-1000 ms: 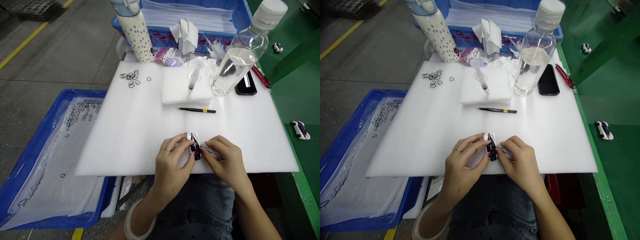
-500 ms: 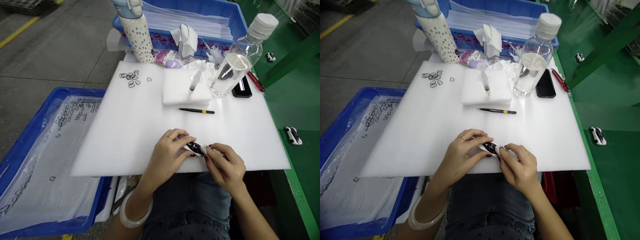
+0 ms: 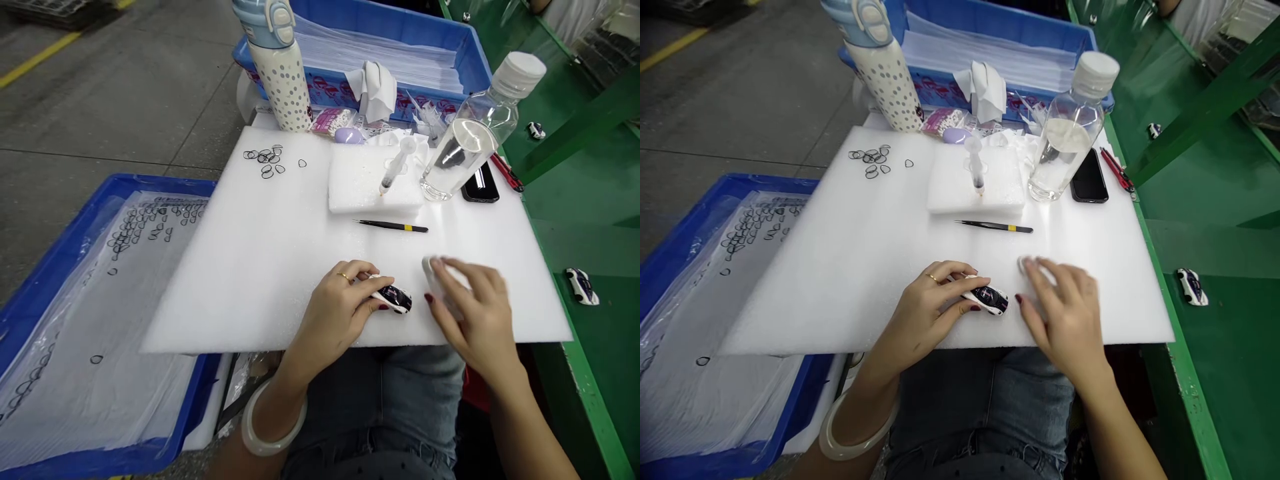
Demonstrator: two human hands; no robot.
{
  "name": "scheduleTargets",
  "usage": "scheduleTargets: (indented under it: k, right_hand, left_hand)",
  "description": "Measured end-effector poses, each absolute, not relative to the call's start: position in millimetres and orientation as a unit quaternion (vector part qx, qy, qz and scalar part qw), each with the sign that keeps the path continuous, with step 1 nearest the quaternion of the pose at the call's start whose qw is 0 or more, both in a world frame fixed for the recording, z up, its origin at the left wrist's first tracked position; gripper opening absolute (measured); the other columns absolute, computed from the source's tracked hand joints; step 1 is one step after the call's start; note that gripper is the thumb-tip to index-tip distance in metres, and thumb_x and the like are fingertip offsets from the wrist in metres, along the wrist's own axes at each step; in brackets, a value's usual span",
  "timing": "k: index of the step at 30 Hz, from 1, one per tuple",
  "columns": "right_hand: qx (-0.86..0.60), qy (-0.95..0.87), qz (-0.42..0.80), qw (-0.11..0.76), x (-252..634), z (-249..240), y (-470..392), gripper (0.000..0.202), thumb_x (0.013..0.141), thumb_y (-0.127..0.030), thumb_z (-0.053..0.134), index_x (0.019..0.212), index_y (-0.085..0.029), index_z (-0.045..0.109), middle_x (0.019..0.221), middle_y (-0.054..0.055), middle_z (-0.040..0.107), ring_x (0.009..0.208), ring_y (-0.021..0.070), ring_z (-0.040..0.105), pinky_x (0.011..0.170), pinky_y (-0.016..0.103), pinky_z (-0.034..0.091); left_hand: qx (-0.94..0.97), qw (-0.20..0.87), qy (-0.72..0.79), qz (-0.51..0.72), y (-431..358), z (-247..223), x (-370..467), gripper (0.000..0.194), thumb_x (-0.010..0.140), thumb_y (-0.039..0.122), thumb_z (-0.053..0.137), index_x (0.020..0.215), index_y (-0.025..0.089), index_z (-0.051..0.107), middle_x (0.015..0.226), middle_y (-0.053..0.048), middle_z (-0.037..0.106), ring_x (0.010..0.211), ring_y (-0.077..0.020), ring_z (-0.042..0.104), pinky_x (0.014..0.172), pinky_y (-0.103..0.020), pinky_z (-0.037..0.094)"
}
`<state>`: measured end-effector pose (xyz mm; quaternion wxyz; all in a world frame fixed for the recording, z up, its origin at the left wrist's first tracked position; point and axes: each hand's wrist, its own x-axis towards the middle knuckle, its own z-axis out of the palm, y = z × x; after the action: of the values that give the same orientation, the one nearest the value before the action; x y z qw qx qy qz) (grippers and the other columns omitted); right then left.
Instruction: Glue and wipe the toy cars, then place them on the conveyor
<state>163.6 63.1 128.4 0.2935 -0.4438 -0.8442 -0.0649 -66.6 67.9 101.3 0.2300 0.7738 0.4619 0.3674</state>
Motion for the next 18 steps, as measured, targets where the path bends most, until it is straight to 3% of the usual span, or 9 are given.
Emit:
scheduleTargets:
  k: [2,6,9,11,13,18]
  right_hand:
    - [-0.486,-0.821,-0.108,0.281,164,129,64,0.028,0.092,-0.027,0.070,0.118,-0.017,0.067,0.118,0.016,0.071,0.102,0.0314,0.065,0.088,0.048,0.045]
    - [-0.454,-0.833,-0.040,0.314,153,121,56,0.022,0.092,-0.037,0.071,0.108,-0.021,0.069,0.102,0.007,0.076,0.090,0.0247,0.069,0.087,0.045,0.039]
    - [-0.462,-0.825,0.002,0.326,152,118,58,0.016,0.094,-0.031,0.068,0.107,-0.021,0.068,0.096,0.005,0.076,0.085,0.0214,0.069,0.082,0.041,0.042]
    - [-0.498,-0.790,-0.016,0.358,156,119,69,0.003,0.094,-0.024,0.065,0.095,-0.021,0.066,0.084,0.002,0.074,0.076,0.0193,0.066,0.074,0.037,0.043]
    - [-0.546,-0.744,-0.049,0.382,159,122,85,0.011,0.093,-0.022,0.062,0.082,-0.022,0.062,0.073,0.001,0.069,0.068,0.0179,0.062,0.067,0.034,0.041]
    - [-0.617,-0.738,-0.072,0.262,155,121,120,0.013,0.090,-0.029,0.063,0.081,-0.020,0.064,0.081,0.006,0.070,0.077,0.0235,0.062,0.074,0.038,0.039]
  left_hand:
    - [0.775,0.223,0.464,0.367,68,101,-66,0.028,0.091,0.012,0.066,0.117,0.018,0.072,0.109,-0.007,0.067,0.100,-0.0209,0.062,0.085,-0.038,0.058]
    - [0.778,0.216,0.464,0.365,68,101,-65,0.026,0.093,0.013,0.063,0.117,0.019,0.072,0.108,-0.007,0.067,0.099,-0.0210,0.062,0.084,-0.039,0.059]
    - [0.773,0.231,0.469,0.359,67,102,-66,0.028,0.090,0.010,0.066,0.116,0.020,0.071,0.109,-0.006,0.067,0.101,-0.0211,0.063,0.087,-0.039,0.059]
    - [0.768,0.247,0.473,0.353,67,103,-67,0.030,0.088,0.008,0.069,0.114,0.021,0.072,0.109,-0.005,0.067,0.102,-0.0209,0.064,0.088,-0.040,0.059]
    - [0.764,0.258,0.475,0.351,67,103,-67,0.030,0.087,0.008,0.070,0.113,0.022,0.071,0.108,-0.005,0.067,0.102,-0.0206,0.064,0.089,-0.040,0.059]
    - [0.763,0.257,0.475,0.355,67,103,-67,0.032,0.086,0.008,0.072,0.114,0.023,0.071,0.109,-0.004,0.066,0.103,-0.0205,0.063,0.090,-0.041,0.058]
